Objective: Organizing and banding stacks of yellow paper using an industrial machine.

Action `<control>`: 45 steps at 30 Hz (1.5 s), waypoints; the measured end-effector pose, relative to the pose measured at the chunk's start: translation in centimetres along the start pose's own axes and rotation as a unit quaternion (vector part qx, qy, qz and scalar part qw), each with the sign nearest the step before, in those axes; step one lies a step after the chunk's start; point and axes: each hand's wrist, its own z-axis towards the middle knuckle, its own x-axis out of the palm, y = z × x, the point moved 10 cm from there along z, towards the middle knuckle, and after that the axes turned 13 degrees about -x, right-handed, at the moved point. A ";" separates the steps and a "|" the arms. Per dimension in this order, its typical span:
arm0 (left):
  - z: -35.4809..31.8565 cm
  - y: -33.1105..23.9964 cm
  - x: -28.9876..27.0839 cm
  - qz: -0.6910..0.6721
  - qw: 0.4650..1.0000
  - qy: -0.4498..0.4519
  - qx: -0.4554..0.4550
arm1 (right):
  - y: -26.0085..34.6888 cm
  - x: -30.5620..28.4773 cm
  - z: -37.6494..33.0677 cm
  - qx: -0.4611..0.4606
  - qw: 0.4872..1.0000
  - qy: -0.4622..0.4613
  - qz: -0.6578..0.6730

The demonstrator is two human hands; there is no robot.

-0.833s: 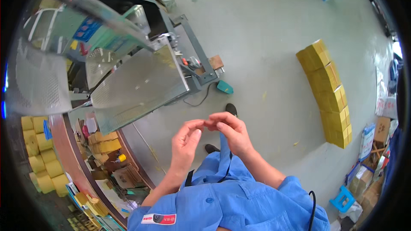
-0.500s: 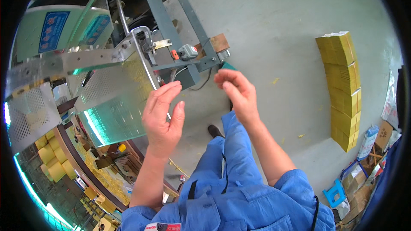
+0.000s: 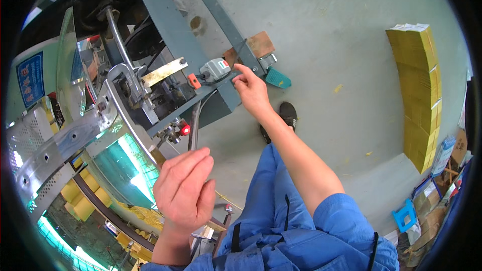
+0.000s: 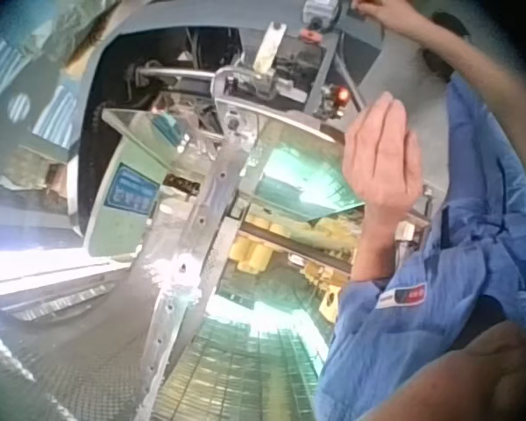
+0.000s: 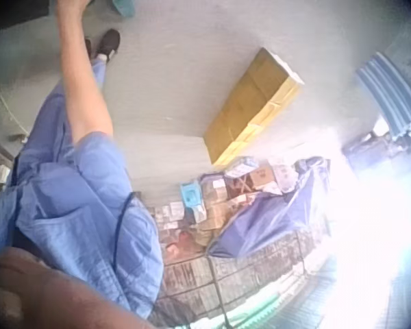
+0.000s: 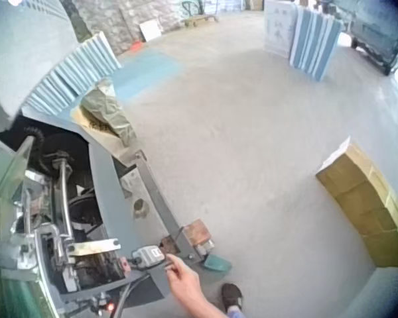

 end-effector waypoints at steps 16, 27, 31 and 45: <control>0.0 0.1 0.7 -0.019 0.999 0.046 -0.001 | -6.5 3.1 3.1 0.011 0.999 0.007 -0.049; -0.2 0.5 0.2 -0.090 0.995 0.051 0.010 | -5.6 3.4 3.1 0.057 0.995 0.058 -0.056; -0.2 0.2 -0.5 -0.105 0.994 0.009 0.022 | -3.8 1.3 2.4 0.027 0.997 0.067 -0.032; -1.5 -0.6 -2.4 -0.110 0.989 -0.088 0.041 | 7.7 -3.8 -25.3 0.075 0.990 0.111 0.035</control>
